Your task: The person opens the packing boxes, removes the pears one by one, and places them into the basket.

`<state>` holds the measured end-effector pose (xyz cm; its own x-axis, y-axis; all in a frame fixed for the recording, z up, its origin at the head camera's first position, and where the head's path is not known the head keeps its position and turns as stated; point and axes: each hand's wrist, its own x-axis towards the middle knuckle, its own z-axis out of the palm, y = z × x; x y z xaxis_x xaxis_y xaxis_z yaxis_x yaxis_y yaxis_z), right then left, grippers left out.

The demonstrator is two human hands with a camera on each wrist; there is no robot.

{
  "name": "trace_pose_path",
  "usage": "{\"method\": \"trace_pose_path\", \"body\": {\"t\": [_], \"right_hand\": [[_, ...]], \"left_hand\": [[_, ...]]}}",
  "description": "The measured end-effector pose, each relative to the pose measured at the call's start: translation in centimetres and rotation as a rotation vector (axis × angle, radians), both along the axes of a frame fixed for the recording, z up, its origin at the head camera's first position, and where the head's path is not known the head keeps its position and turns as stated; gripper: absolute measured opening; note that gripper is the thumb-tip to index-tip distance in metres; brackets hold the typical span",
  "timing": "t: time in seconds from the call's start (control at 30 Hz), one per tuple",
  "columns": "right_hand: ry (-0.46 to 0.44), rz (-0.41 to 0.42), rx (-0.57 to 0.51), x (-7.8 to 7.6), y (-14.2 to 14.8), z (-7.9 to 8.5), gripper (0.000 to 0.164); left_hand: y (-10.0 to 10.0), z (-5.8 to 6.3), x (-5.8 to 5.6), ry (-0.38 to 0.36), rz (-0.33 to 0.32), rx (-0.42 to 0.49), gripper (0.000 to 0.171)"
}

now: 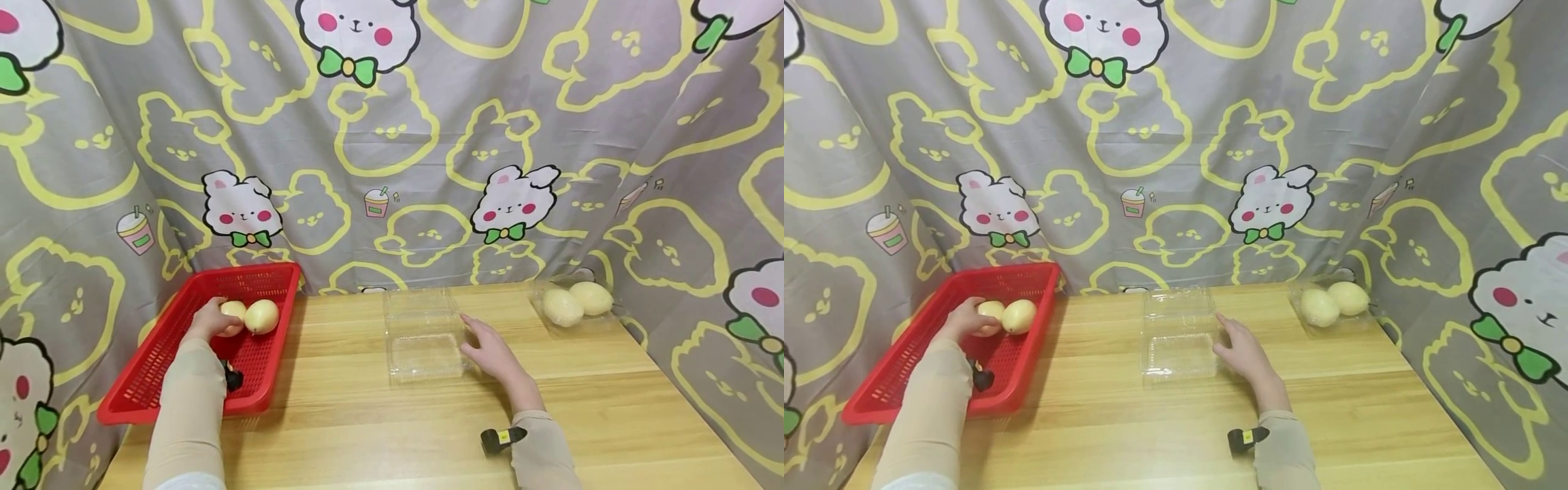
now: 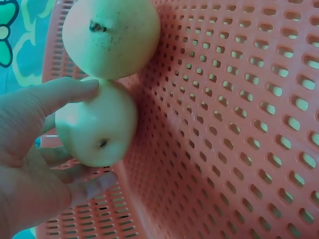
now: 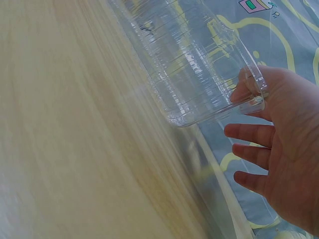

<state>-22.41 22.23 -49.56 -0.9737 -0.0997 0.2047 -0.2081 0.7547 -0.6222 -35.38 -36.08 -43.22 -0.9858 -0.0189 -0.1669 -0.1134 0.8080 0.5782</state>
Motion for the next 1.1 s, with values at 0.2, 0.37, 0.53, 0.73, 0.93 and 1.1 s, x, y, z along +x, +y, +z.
{"method": "trace_pose_path", "body": {"t": [0.2,0.37,0.53,0.73,0.93,1.1], "right_hand": [[-0.005,0.003,-0.007,0.0,-0.1,0.1,0.066],[-0.011,0.002,-0.003,0.1,-0.1,0.1,0.066],[-0.013,0.001,-0.003,0.1,-0.1,0.2,0.066],[-0.022,-0.001,-0.003,0.1,-0.2,0.2,0.067],[-0.008,0.003,-0.003,0.0,-0.2,0.2,0.066],[-0.005,0.002,-0.006,0.0,-0.1,0.1,0.066]], "left_hand": [[0.0,0.2,0.2,-0.019,0.000,0.016,0.088],[0.0,0.2,0.2,-0.015,0.000,0.009,0.086],[-0.1,0.5,0.4,0.005,0.014,0.011,0.084],[0.1,0.9,0.7,0.033,0.029,-0.044,0.075],[0.3,1.1,0.7,0.053,0.052,-0.034,0.070],[0.5,1.2,0.7,0.110,0.099,-0.023,0.070]]}}
